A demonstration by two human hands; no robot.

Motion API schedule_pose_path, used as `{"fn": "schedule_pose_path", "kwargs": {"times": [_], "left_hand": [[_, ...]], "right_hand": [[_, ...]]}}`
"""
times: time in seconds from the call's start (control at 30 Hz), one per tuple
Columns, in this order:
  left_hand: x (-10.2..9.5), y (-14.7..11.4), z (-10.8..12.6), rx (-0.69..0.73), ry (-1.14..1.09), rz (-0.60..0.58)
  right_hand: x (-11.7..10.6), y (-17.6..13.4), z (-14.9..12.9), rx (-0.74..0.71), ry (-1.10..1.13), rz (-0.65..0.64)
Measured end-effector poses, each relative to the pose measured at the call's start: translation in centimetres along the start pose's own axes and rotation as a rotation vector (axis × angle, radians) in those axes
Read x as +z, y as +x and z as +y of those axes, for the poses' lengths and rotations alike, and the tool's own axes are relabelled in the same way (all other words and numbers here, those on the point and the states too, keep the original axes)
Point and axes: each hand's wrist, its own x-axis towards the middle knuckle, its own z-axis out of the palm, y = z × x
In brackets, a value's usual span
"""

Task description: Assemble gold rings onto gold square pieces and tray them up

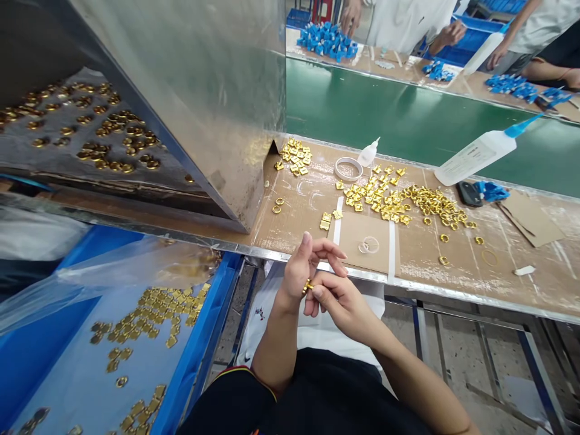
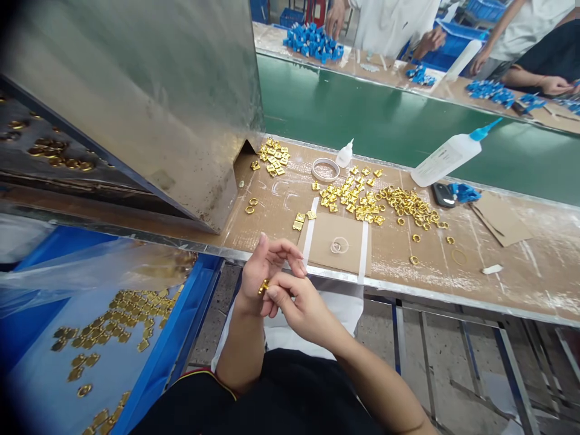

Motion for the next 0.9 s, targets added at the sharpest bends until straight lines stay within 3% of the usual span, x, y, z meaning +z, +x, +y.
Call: {"fn": "schedule_pose_path", "kwargs": {"times": [0.17,0.33,0.5,0.63,0.9], "left_hand": [[-0.4,0.3,-0.1,0.028,-0.044,0.021],[-1.3,-0.1,0.3,0.03,0.091,-0.174],[-2.0,0.2,0.9,0.222,0.308,-0.234],[-2.3,0.3,0.8,0.281,0.31,-0.306],[-2.0,0.0,0.8,0.291,0.28,-0.281]], "right_hand": [[-0.4,0.1,0.4,0.04,0.141,0.015],[-1.2,-0.1,0.2,0.046,0.227,0.097],[-2.0,-0.5,-0.3,0.03,0.327,0.146],[-2.3,-0.7,-0.1,0.014,0.378,0.168],[-2.4,-0.8,-0.4,0.031,0.415,0.175]]}}
